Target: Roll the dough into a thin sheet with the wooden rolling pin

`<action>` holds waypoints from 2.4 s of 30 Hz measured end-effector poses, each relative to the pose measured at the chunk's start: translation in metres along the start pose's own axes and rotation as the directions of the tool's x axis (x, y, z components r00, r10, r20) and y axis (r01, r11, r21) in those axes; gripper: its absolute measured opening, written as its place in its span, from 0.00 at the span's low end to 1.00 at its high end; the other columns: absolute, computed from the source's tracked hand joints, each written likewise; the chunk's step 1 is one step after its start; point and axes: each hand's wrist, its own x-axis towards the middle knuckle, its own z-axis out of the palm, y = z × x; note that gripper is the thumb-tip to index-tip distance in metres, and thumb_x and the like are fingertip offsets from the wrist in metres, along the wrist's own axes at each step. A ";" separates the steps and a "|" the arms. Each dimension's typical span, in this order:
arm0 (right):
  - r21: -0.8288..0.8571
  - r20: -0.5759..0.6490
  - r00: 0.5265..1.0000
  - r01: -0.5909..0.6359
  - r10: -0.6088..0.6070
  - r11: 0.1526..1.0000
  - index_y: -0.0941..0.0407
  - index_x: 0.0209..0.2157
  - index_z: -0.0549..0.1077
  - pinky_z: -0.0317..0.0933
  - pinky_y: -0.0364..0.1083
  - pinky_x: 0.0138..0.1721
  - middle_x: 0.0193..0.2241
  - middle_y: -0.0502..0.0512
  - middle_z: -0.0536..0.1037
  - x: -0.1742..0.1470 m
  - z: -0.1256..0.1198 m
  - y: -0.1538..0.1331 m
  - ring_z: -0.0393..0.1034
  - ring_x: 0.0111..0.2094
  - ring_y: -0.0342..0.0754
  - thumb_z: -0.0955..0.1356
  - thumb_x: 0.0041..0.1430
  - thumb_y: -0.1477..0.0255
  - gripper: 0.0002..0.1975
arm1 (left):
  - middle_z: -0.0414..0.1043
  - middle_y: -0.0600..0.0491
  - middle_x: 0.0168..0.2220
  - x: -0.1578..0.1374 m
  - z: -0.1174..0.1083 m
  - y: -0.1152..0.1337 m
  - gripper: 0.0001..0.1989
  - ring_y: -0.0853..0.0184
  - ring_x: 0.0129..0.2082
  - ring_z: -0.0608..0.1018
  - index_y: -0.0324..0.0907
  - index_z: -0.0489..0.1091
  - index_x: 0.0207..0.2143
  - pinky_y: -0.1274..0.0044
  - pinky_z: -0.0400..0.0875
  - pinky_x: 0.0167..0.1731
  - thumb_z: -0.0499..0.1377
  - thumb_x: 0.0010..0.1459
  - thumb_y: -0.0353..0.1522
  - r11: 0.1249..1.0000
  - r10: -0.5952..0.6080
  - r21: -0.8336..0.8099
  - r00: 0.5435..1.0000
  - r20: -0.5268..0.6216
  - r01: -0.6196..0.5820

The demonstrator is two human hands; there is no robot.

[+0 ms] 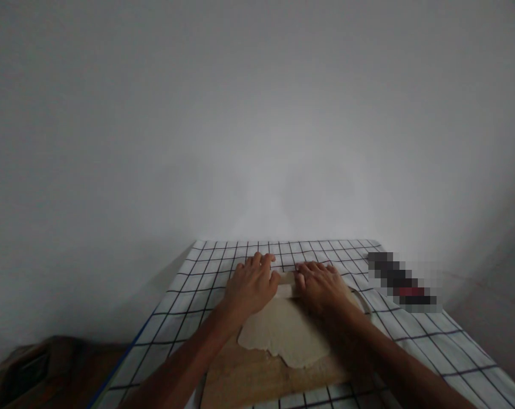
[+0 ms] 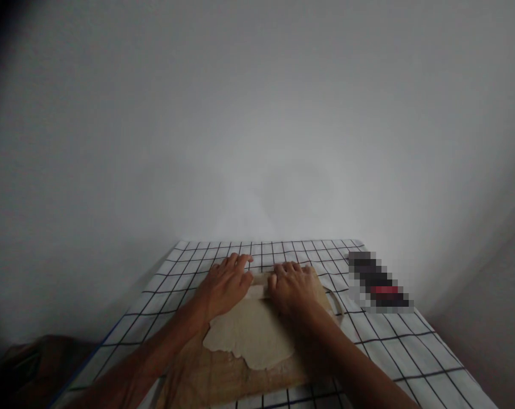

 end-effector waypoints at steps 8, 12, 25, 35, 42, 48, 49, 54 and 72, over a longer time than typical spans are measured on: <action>0.028 -0.101 0.995 0.000 0.003 1.000 0.60 0.66 0.57 0.40 0.62 0.65 0.66 0.63 0.56 -0.074 0.011 -0.016 0.47 0.68 0.58 0.51 0.72 0.62 0.28 | 0.60 0.44 0.64 -0.046 -0.007 0.017 0.25 0.54 0.62 0.64 0.44 0.54 0.65 0.60 0.59 0.58 0.46 0.67 0.36 0.997 0.072 -0.002 0.992 -0.106 -0.072; 0.038 -0.129 0.990 0.058 -0.052 0.998 0.60 0.66 0.55 0.36 0.60 0.68 0.67 0.59 0.53 -0.087 0.014 -0.015 0.40 0.69 0.54 0.51 0.72 0.61 0.29 | 0.57 0.46 0.66 -0.059 -0.009 0.020 0.25 0.53 0.65 0.59 0.45 0.54 0.65 0.58 0.56 0.61 0.47 0.67 0.36 0.997 0.080 0.005 0.990 -0.113 -0.080; -0.004 0.017 1.000 -0.009 0.009 1.000 0.55 0.45 0.74 0.59 0.53 0.51 0.47 0.61 0.77 0.005 -0.008 0.002 0.70 0.51 0.53 0.51 0.72 0.64 0.24 | 0.76 0.45 0.40 0.012 0.009 -0.006 0.17 0.57 0.42 0.77 0.41 0.71 0.45 0.67 0.71 0.40 0.43 0.67 0.33 0.996 0.057 0.059 0.996 0.064 -0.061; -0.015 0.127 0.985 -0.114 0.115 0.993 0.56 0.41 0.76 0.63 0.50 0.41 0.40 0.63 0.79 0.062 0.006 0.013 0.74 0.41 0.53 0.51 0.71 0.59 0.28 | 0.77 0.45 0.38 0.053 0.019 -0.027 0.14 0.58 0.39 0.79 0.43 0.72 0.42 0.69 0.70 0.38 0.47 0.66 0.34 0.992 0.092 0.075 0.983 0.161 -0.105; -0.018 0.006 0.998 -0.063 0.063 0.998 0.55 0.50 0.71 0.58 0.55 0.50 0.50 0.63 0.74 0.014 0.000 0.002 0.67 0.52 0.56 0.53 0.71 0.65 0.20 | 0.75 0.44 0.44 0.021 0.008 -0.005 0.17 0.58 0.46 0.75 0.41 0.69 0.47 0.67 0.68 0.45 0.43 0.68 0.34 0.999 0.011 0.045 0.998 0.063 -0.014; 0.019 -0.119 0.993 -0.026 0.028 0.999 0.55 0.62 0.62 0.43 0.59 0.63 0.64 0.60 0.62 -0.043 0.012 -0.006 0.52 0.65 0.55 0.51 0.72 0.63 0.24 | 0.62 0.46 0.63 -0.027 -0.004 0.022 0.22 0.53 0.65 0.59 0.45 0.61 0.62 0.56 0.52 0.62 0.47 0.67 0.35 1.000 0.020 0.024 0.988 -0.150 -0.017; 0.035 -0.137 0.990 -0.011 0.015 0.999 0.56 0.63 0.61 0.42 0.59 0.64 0.65 0.60 0.60 -0.053 0.013 -0.007 0.50 0.66 0.54 0.51 0.72 0.62 0.25 | 0.60 0.47 0.64 -0.035 -0.006 0.025 0.23 0.53 0.67 0.55 0.45 0.61 0.62 0.55 0.48 0.63 0.47 0.67 0.35 0.999 0.032 0.028 0.986 -0.164 -0.028; 0.089 -0.172 0.982 0.090 -0.074 0.992 0.55 0.62 0.63 0.43 0.54 0.64 0.61 0.57 0.68 -0.098 0.004 -0.013 0.57 0.63 0.51 0.55 0.71 0.70 0.21 | 0.58 0.50 0.66 -0.084 -0.022 0.040 0.23 0.52 0.66 0.58 0.46 0.60 0.64 0.52 0.48 0.64 0.46 0.68 0.37 0.997 0.077 0.001 0.988 -0.132 -0.077; 0.666 -0.209 0.954 -0.022 0.215 0.746 0.54 0.29 0.68 0.51 0.44 0.24 0.20 0.48 0.67 -0.035 -0.022 0.062 0.63 0.23 0.46 0.62 0.62 0.50 0.22 | 0.75 0.47 0.46 -0.040 -0.030 -0.033 0.19 0.61 0.49 0.75 0.43 0.73 0.49 0.70 0.67 0.50 0.47 0.66 0.37 0.955 -0.183 -0.226 0.981 0.068 0.194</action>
